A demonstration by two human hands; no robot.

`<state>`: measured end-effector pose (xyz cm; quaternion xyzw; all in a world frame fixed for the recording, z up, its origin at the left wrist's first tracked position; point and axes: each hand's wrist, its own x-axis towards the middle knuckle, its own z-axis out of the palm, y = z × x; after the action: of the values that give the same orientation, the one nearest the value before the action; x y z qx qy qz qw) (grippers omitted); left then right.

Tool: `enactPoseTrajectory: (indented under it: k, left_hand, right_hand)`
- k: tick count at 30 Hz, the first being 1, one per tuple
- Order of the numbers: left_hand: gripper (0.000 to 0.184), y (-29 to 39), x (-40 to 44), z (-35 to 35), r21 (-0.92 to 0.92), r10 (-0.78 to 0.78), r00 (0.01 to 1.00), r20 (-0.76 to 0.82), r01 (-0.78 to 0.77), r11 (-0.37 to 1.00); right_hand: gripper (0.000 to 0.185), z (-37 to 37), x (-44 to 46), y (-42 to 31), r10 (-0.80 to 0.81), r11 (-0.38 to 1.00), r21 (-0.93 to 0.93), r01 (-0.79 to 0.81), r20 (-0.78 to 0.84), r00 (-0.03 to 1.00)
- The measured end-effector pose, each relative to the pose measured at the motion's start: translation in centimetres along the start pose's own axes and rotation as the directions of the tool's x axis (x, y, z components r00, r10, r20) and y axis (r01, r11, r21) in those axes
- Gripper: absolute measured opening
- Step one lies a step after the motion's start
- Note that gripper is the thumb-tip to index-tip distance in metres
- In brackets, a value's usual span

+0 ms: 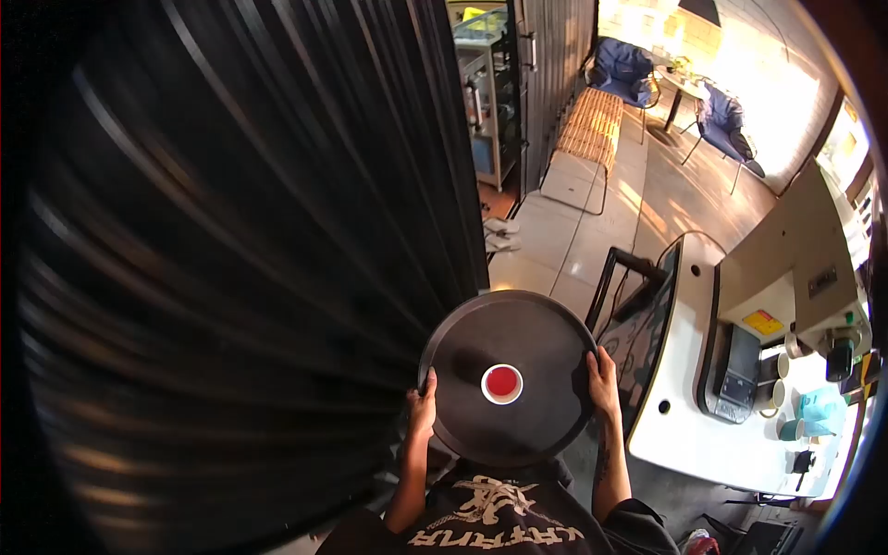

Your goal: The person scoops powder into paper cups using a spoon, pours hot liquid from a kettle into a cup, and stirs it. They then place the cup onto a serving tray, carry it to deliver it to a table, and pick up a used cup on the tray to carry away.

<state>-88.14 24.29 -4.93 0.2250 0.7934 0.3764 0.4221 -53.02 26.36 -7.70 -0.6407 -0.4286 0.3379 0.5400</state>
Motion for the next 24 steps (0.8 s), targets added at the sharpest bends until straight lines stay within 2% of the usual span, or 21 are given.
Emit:
enactPoseTrajectory:
  k: [1, 2, 3, 5, 6, 8, 9, 10, 12, 13, 14, 18, 20, 24]
  left_hand:
    - [0.077, 3.1, 0.8, 0.6, -0.019, 0.048, 0.993, 0.111, -0.047, 0.999]
    - [0.08, 5.4, 1.5, 1.0, -0.032, 0.089, 0.971, 0.222, -0.084, 0.996]
    - [0.08, 6.2, 3.0, 1.9, -0.015, 0.091, 0.967, 0.24, -0.09, 0.996]
    - [0.074, 6.5, 6.5, 4.5, -0.079, 0.212, 0.962, 0.174, -0.201, 0.976]
    - [0.074, 6.5, 8.5, 5.7, -0.071, 0.215, 0.955, 0.203, -0.204, 0.976]
    - [0.063, 8.5, 11.1, 7.7, -0.036, 0.206, 0.953, 0.222, -0.203, 0.979]
    - [0.06, 10.0, 11.7, 8.6, -0.023, 0.205, 0.95, 0.235, -0.206, 0.978]
    - [0.058, 13.7, 10.3, 9.1, 0.049, 0.138, 0.954, 0.266, -0.157, 0.986]
    - [0.057, 17.1, 10.5, 11.1, 0.13, 0.078, 0.947, 0.313, -0.124, 0.984]
    - [0.048, 17.6, 11.4, 12.4, 0.016, 0.199, 0.915, 0.35, -0.218, 0.976]
    - [0.048, 18.2, 12.4, 13.5, -0.1, 0.317, 0.871, 0.375, -0.302, 0.948]
    - [0.045, 20.3, 18.1, 18.3, -0.102, 0.315, 0.802, 0.508, -0.308, 0.946]
    - [0.047, 22.8, 19.8, 20.1, 0.008, 0.216, 0.777, 0.591, -0.273, 0.962]
    - [0.05, 26.8, 22.4, 25.6, -0.075, 0.295, 0.735, 0.611, -0.317, 0.946]
  right_hand:
    - [0.031, 0.3, 2.1, -0.6, -0.006, 1.0, 0.003, 0.006, -0.022, 1.0]
    - [0.029, 0.2, 3.4, -2.3, 0.009, 1.0, 0.012, -0.01, 0.068, 0.998]
    - [0.026, 0.4, 4.4, -3.2, 0.028, 0.999, 0.019, -0.031, 0.157, 0.987]
    - [0.025, 1.2, 6.3, -3.2, 0.0, 0.999, 0.037, -0.004, 0.096, 0.995]
    - [0.025, 1.4, 7.1, -3.0, 0.001, 1.0, 0.0, -0.001, 0.066, 0.998]
    - [0.024, 1.5, 8.8, -3.6, 0.008, 0.999, -0.038, -0.008, 0.008, 1.0]
    - [0.026, 1.6, 9.4, -4.3, 0.068, 0.997, -0.026, -0.068, -0.001, 0.998]
    - [0.027, 1.6, 10.2, -4.7, 0.127, 0.992, -0.011, -0.127, -0.007, 0.992]
    - [0.025, 1.7, 11.7, -4.8, 0.125, 0.992, 0.013, -0.125, -0.048, 0.991]
    - [0.024, 1.8, 12.4, -4.5, 0.119, 0.992, 0.037, -0.117, -0.067, 0.991]
    - [0.024, 1.9, 13.1, -4.0, 0.12, 0.992, 0.038, -0.117, -0.096, 0.988]
    - [0.02, 2.6, 16.5, -3.3, 0.099, 0.994, 0.073, -0.085, -0.212, 0.972]
    - [0.018, 3.0, 18.5, -4.0, 0.136, 0.987, 0.119, -0.108, -0.263, 0.955]
    - [0.018, 3.4, 23.1, -3.0, 0.115, 0.99, 0.114, -0.079, -0.359, 0.926]
